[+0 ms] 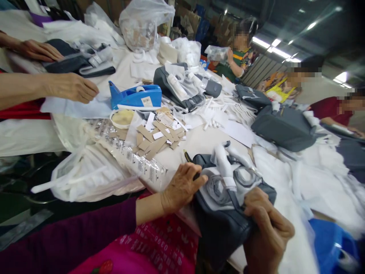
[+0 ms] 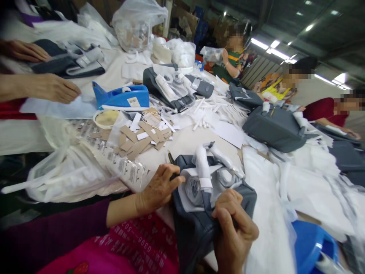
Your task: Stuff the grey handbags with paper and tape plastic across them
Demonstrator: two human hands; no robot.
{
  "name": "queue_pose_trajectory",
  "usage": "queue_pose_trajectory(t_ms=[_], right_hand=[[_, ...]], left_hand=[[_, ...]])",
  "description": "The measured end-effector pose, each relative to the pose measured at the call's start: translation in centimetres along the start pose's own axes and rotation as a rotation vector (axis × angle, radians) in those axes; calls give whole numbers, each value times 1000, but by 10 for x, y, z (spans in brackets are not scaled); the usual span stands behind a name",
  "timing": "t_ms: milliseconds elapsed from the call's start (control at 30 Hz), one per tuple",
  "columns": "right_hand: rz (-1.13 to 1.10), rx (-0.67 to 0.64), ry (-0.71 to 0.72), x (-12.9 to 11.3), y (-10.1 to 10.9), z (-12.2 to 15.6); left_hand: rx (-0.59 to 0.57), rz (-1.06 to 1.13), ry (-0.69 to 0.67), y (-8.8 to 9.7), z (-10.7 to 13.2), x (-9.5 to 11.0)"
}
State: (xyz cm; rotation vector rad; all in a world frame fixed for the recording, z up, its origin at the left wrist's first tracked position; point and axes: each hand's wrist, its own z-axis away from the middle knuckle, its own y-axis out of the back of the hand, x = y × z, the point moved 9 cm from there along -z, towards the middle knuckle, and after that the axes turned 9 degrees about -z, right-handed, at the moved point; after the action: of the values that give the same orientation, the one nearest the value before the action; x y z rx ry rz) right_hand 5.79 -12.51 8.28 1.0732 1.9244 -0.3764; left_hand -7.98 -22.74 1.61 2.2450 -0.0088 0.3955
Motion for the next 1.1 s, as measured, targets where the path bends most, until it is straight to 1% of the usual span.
queue_pose_trajectory(t_ms=[33, 67, 100, 133, 200, 267, 333, 400, 467, 533, 633, 767, 833, 1000, 1100], right_hand=[[1, -27, -16, 4, 4, -5], [10, -70, -28, 8, 8, -9], [38, -123, -40, 9, 9, -14], [87, -184, -59, 10, 9, -17], [239, -297, -104, 4, 4, -19], [408, -407, -115, -11, -10, -15], [577, -535, -30, -32, -34, -5], [801, -672, 103, -46, -60, 9], [1029, -779, 210, -46, -79, 23], [1162, -850, 270, -39, -89, 32], [1241, -904, 310, -31, -92, 36], [1321, -928, 360, -32, -89, 33], [1307, -955, 383, -34, -88, 32], [1265, -1018, 365, -28, -82, 24], [1221, -1077, 404, -30, -81, 22]], left_hand=[[-17, -78, -148, 0, -2, 12], [-37, -121, -265, 0, -3, 20], [-56, -142, -347, -1, -4, 25], [-71, -150, -400, -1, -5, 27], [-93, -147, -460, -1, -7, 29], [-117, -134, -508, -1, -9, 30], [-136, -126, -532, -2, -10, 32], [-149, -132, -544, -4, -11, 33], [-156, -149, -551, -6, -11, 34], [-151, -157, -547, -7, -11, 34], [-138, -159, -533, -9, -11, 32], [-136, -168, -508, -13, -12, 27], [-127, -170, -496, -14, -13, 26], [-90, -156, -495, -11, -13, 26], [-60, -136, -489, -8, -12, 26]])
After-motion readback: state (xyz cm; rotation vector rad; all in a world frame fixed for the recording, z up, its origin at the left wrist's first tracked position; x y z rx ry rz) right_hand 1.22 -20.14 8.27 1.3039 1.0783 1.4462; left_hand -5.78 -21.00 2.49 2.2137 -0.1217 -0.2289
